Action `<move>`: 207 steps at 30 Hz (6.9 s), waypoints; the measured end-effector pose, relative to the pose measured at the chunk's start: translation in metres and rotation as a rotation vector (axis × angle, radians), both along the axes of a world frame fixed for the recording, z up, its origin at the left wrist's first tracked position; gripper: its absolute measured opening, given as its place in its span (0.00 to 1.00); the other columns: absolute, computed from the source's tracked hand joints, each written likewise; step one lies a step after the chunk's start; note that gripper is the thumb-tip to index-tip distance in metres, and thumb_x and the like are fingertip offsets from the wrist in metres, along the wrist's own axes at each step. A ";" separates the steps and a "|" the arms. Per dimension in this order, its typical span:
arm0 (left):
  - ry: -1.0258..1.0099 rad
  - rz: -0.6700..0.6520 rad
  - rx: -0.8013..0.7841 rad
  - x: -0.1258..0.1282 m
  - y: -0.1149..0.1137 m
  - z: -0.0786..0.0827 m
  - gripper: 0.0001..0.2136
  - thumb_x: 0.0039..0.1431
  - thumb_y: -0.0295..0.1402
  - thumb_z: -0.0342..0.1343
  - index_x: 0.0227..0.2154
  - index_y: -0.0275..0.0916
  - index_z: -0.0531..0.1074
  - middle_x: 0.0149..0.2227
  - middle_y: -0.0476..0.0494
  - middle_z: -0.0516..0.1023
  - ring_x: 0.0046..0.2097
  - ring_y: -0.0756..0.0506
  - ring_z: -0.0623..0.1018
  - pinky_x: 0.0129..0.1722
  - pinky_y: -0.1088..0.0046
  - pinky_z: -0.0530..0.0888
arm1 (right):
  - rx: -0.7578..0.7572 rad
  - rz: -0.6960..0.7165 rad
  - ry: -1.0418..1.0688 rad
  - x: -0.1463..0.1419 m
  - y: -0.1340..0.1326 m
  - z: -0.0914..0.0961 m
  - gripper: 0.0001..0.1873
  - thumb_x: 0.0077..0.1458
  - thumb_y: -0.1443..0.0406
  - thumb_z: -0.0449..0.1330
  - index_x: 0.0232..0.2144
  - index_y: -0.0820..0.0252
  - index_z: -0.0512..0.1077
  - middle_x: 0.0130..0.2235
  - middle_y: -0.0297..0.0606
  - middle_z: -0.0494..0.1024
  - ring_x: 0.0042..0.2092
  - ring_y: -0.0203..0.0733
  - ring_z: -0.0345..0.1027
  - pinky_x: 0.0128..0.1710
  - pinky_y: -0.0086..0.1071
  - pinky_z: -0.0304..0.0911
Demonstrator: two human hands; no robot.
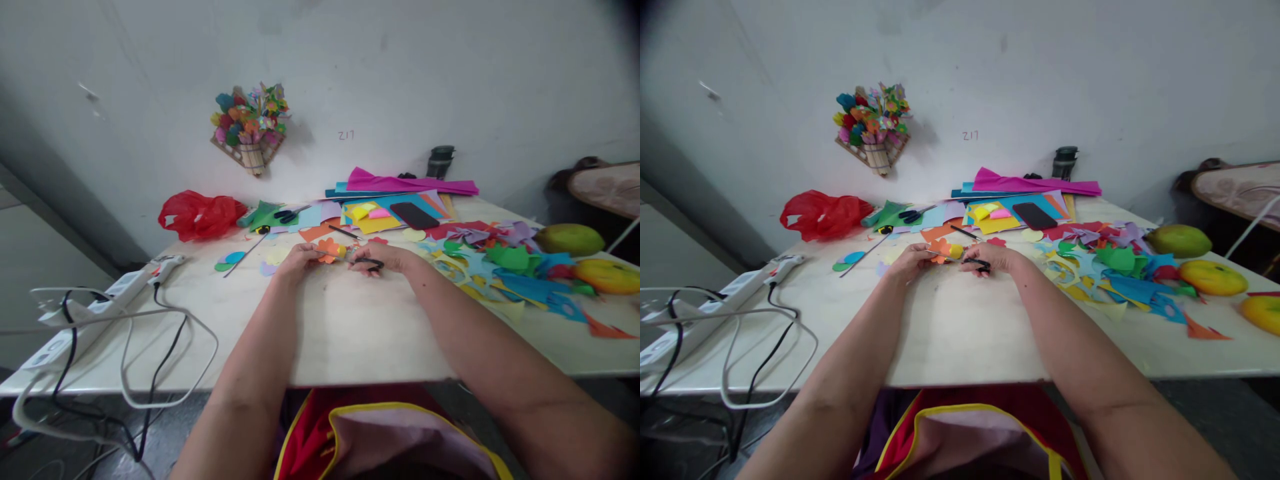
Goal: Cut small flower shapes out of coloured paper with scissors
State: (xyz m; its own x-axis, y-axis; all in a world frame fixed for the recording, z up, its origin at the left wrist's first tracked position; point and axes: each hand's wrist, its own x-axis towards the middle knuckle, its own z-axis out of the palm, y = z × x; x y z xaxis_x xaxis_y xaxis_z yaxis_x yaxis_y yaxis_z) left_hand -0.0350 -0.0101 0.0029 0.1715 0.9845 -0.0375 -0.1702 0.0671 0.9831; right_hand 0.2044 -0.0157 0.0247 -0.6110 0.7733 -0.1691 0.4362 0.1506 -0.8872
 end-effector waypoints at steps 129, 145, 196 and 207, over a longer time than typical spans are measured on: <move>-0.186 0.028 0.089 -0.003 0.011 -0.010 0.09 0.40 0.24 0.65 0.17 0.36 0.68 0.21 0.46 0.75 0.26 0.48 0.76 0.33 0.69 0.72 | 0.078 -0.063 0.184 0.002 0.011 -0.012 0.15 0.46 0.61 0.68 0.33 0.65 0.73 0.21 0.30 0.71 0.19 0.29 0.62 0.17 0.23 0.59; -0.193 0.019 0.084 -0.003 0.011 -0.010 0.10 0.37 0.25 0.66 0.16 0.36 0.68 0.21 0.46 0.75 0.26 0.48 0.76 0.32 0.70 0.73 | 0.077 -0.061 0.176 0.000 0.012 -0.012 0.14 0.47 0.60 0.68 0.34 0.64 0.73 0.21 0.28 0.70 0.20 0.29 0.62 0.18 0.23 0.59; -0.247 0.012 0.084 -0.002 0.012 -0.011 0.08 0.39 0.26 0.66 0.21 0.34 0.72 0.24 0.44 0.78 0.26 0.48 0.77 0.31 0.72 0.74 | 0.023 -0.136 0.197 -0.006 0.017 -0.015 0.12 0.46 0.61 0.68 0.31 0.64 0.76 0.19 0.30 0.71 0.18 0.28 0.59 0.16 0.24 0.56; -0.277 0.021 0.069 -0.003 0.013 -0.011 0.07 0.40 0.24 0.65 0.24 0.33 0.72 0.25 0.44 0.79 0.26 0.48 0.78 0.30 0.73 0.75 | 0.105 -0.096 0.186 -0.010 0.014 -0.019 0.15 0.47 0.57 0.68 0.33 0.64 0.75 0.20 0.30 0.70 0.18 0.29 0.60 0.15 0.23 0.59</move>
